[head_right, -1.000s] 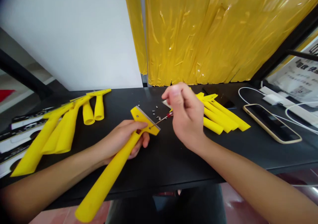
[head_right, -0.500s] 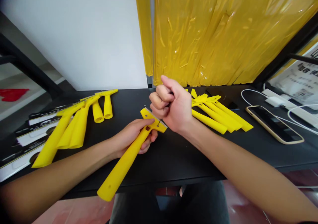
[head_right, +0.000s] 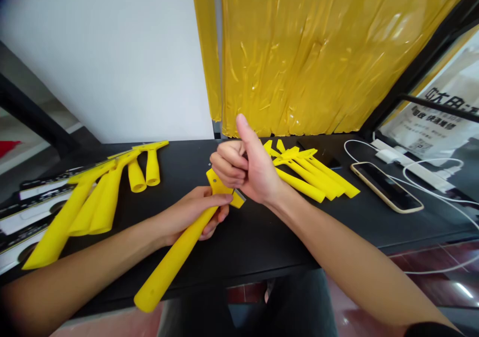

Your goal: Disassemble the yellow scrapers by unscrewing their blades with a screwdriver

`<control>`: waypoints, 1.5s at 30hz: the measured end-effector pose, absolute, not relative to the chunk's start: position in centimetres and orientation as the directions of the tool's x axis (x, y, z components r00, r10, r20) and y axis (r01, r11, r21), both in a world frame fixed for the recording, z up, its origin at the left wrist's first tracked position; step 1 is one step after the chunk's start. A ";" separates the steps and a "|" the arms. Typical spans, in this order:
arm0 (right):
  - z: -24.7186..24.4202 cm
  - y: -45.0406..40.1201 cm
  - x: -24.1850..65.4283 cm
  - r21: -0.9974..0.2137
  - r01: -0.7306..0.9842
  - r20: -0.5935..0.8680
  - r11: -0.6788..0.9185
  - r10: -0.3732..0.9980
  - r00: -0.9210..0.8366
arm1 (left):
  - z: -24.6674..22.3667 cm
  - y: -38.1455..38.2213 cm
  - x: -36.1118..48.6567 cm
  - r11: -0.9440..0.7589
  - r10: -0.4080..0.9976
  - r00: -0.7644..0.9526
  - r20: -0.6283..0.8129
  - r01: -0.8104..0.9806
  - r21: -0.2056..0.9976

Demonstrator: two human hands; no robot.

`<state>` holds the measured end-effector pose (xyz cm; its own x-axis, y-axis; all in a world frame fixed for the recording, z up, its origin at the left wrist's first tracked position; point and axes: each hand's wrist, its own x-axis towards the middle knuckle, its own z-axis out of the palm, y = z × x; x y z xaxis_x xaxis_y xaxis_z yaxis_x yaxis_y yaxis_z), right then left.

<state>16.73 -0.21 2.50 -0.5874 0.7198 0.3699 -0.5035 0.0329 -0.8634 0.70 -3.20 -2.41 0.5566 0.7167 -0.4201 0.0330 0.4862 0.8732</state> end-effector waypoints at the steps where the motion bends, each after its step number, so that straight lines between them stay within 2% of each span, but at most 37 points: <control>1: 2.4 -0.2 16.9 -0.862 -0.504 0.387 0.044 0.699 -0.601 | -2.4 -3.2 0.7 0.499 0.719 0.548 -0.428 0.021 0.866; 6: 2.2 -0.6 16.8 -0.862 -0.493 0.466 0.120 0.571 -0.676 | -2.5 -2.9 0.5 0.549 0.745 0.519 -0.420 -0.118 0.828; 9: 2.0 -1.1 16.1 -0.844 -0.425 0.532 0.329 0.616 -0.581 | -2.7 -2.3 0.3 0.554 0.769 0.480 -0.422 -0.172 0.815; 11: 1.7 -1.4 15.8 -0.774 -0.258 0.628 0.578 0.651 -0.426 | -2.7 -1.9 0.1 0.559 0.788 0.439 -0.430 -0.222 0.799; 13: 1.4 -1.6 15.9 -0.615 0.009 0.756 0.789 0.592 -0.278 | -2.4 -1.7 -0.1 0.539 0.819 0.387 -0.424 -0.263 0.800; 14: 1.4 -1.6 16.0 -0.536 0.149 0.795 0.831 0.556 -0.243 | -2.2 -1.6 -0.1 0.515 0.839 0.356 -0.411 -0.276 0.812; 16: 1.4 -1.7 16.4 -0.464 0.372 0.803 0.804 0.559 -0.207 | -1.9 -1.6 -0.3 0.443 0.883 0.299 -0.362 -0.279 0.852; 19: 1.7 -1.5 17.1 -0.530 0.508 0.732 0.679 0.669 -0.129 | -1.4 -1.5 -0.5 0.362 0.918 0.266 -0.293 -0.267 0.893; 21: 1.7 -1.1 17.5 -0.550 0.508 0.707 0.663 0.693 -0.141 | -1.3 -1.2 -0.8 0.322 0.933 0.259 -0.250 -0.287 0.902; 24: 1.0 -0.3 18.2 -0.511 0.496 0.663 0.702 0.689 -0.292 | -1.1 -0.7 -1.3 0.252 0.954 0.237 -0.183 -0.305 0.918; 26: 0.4 0.2 18.8 -0.457 0.482 0.656 0.747 0.649 -0.385 | -0.9 -0.5 -1.6 0.234 0.959 0.222 -0.176 -0.271 0.934; 31: -0.8 0.7 20.0 -0.257 0.455 0.667 0.853 0.497 -0.555 | -0.5 -0.3 -2.0 0.297 0.936 0.238 -0.261 -0.131 0.946; 36: -1.1 0.6 19.9 -0.301 0.484 0.696 0.822 0.536 -0.479 | -0.8 -0.1 -2.2 0.311 0.920 0.281 -0.275 -0.095 0.946; 41: -1.4 0.0 19.6 -0.277 0.624 0.667 0.731 0.614 -0.422 | -1.2 -0.1 -2.0 0.288 0.925 0.288 -0.247 -0.109 0.951; 45: -1.4 0.2 20.1 -0.225 0.587 0.702 0.778 0.547 -0.456 | -1.1 -0.2 -1.8 0.215 0.946 0.255 -0.199 -0.038 0.976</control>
<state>20.07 0.24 -1.40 -0.4557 0.5472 0.7021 0.5871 0.7776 -0.2251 -1.85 -0.25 -1.13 0.2551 0.9463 -0.1985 -0.0383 0.2150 0.9759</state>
